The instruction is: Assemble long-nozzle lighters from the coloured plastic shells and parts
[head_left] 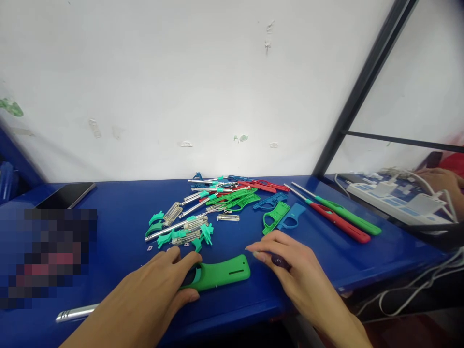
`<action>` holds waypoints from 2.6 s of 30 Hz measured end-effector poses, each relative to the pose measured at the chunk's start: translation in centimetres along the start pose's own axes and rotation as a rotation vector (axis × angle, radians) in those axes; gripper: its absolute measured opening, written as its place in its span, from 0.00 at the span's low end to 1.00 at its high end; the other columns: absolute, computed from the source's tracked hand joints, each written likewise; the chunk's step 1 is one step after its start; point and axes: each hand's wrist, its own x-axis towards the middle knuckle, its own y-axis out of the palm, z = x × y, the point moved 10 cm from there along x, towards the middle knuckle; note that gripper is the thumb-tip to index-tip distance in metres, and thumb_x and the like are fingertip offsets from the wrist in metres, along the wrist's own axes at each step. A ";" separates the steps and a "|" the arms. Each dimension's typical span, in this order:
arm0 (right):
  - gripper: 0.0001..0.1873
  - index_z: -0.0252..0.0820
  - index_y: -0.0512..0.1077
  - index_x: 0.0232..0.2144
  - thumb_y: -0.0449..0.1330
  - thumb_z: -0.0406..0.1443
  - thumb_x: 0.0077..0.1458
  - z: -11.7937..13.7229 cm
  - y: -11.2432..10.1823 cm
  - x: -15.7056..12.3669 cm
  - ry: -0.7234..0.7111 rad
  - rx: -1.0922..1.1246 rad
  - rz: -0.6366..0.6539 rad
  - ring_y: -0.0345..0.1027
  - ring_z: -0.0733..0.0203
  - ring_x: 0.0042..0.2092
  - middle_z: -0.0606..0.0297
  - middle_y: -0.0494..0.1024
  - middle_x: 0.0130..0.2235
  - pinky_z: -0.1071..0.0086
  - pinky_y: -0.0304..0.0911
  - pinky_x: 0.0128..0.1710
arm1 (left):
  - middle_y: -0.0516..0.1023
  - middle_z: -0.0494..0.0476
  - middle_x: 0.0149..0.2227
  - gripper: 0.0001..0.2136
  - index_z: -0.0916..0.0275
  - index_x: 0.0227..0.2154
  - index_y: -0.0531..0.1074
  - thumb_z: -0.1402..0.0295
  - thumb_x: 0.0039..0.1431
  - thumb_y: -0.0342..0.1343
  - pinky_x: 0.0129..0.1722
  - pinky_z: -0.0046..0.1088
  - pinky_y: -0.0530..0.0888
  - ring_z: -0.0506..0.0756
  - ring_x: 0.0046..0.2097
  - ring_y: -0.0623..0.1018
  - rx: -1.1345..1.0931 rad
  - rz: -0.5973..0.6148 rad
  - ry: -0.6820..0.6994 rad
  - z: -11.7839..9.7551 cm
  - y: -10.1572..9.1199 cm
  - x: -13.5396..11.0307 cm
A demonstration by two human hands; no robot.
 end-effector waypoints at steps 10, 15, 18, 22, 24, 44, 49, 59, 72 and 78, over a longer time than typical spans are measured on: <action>0.08 0.49 0.81 0.38 0.63 0.31 0.68 0.3 0.4 0.3 -0.012 0.045 -0.056 0.79 0.60 0.40 0.69 0.85 0.39 0.73 0.68 0.42 | 0.74 0.45 0.67 0.27 0.35 0.69 0.63 0.59 0.69 0.58 0.63 0.40 0.74 0.64 0.68 0.72 0.031 -0.014 0.013 0.7 0.4 -0.6; 0.06 0.48 0.79 0.35 0.65 0.35 0.67 0.4 0.4 0.3 -0.035 0.033 -0.108 0.76 0.63 0.35 0.73 0.83 0.35 0.75 0.66 0.39 | 0.74 0.46 0.67 0.25 0.36 0.68 0.65 0.56 0.71 0.57 0.62 0.42 0.76 0.64 0.67 0.74 0.076 -0.024 0.017 -0.7 0.3 -0.3; 0.07 0.48 0.78 0.35 0.64 0.36 0.68 0.4 0.5 0.4 -0.026 0.012 -0.115 0.74 0.64 0.34 0.73 0.82 0.34 0.75 0.65 0.38 | 0.75 0.48 0.66 0.24 0.38 0.68 0.66 0.60 0.72 0.55 0.63 0.48 0.75 0.65 0.67 0.74 0.127 -0.052 -0.026 -1.6 -0.3 -0.1; 0.06 0.48 0.77 0.35 0.64 0.37 0.68 0.2 0.3 0.5 -0.016 -0.003 -0.153 0.74 0.62 0.35 0.70 0.81 0.35 0.73 0.65 0.38 | 0.76 0.49 0.66 0.24 0.38 0.67 0.67 0.61 0.71 0.57 0.62 0.44 0.76 0.64 0.67 0.75 0.065 -0.044 -0.020 -1.3 -0.4 -0.2; 0.06 0.47 0.77 0.35 0.64 0.36 0.68 0.0 0.1 0.5 -0.027 -0.007 -0.172 0.74 0.60 0.38 0.68 0.81 0.37 0.71 0.65 0.39 | 0.76 0.49 0.66 0.25 0.38 0.67 0.67 0.62 0.70 0.58 0.62 0.41 0.76 0.63 0.67 0.75 0.025 -0.034 -0.020 -0.6 -0.2 -0.3; 0.07 0.49 0.79 0.36 0.63 0.32 0.66 -1.1 1.6 1.4 0.047 0.009 -0.024 0.77 0.59 0.40 0.70 0.83 0.38 0.70 0.64 0.41 | 0.73 0.51 0.68 0.24 0.37 0.68 0.66 0.63 0.72 0.55 0.60 0.46 0.77 0.64 0.66 0.76 0.071 0.037 -0.074 -0.9 0.2 0.1; 0.05 0.49 0.79 0.36 0.65 0.34 0.66 -1.1 1.6 1.5 0.061 0.018 -0.011 0.76 0.59 0.40 0.70 0.83 0.38 0.70 0.64 0.42 | 0.75 0.53 0.67 0.23 0.40 0.66 0.69 0.65 0.71 0.57 0.58 0.46 0.79 0.65 0.64 0.77 0.082 0.057 -0.088 -1.8 -0.3 0.6; 0.06 0.48 0.79 0.35 0.64 0.33 0.67 -0.5 1.7 1.5 0.016 -0.002 -0.010 0.77 0.59 0.39 0.68 0.82 0.38 0.70 0.66 0.41 | 0.73 0.51 0.68 0.26 0.38 0.68 0.66 0.67 0.71 0.54 0.62 0.46 0.75 0.63 0.67 0.75 0.086 -0.006 -0.069 -2.0 -0.6 -0.2; 0.06 0.48 0.80 0.34 0.65 0.33 0.66 -0.4 2.1 1.2 0.022 0.065 0.000 0.77 0.58 0.39 0.67 0.82 0.38 0.68 0.66 0.41 | 0.77 0.54 0.65 0.23 0.41 0.65 0.70 0.67 0.70 0.57 0.60 0.49 0.77 0.66 0.64 0.78 0.075 0.027 -0.089 -2.3 -1.1 0.5; 0.05 0.48 0.84 0.35 0.67 0.34 0.64 0.0 1.7 0.7 0.008 0.097 -0.034 0.77 0.58 0.38 0.65 0.82 0.37 0.68 0.67 0.38 | 0.75 0.56 0.66 0.23 0.44 0.66 0.71 0.68 0.70 0.56 0.59 0.52 0.78 0.67 0.65 0.77 0.136 0.117 -0.128 -3.5 -1.3 0.9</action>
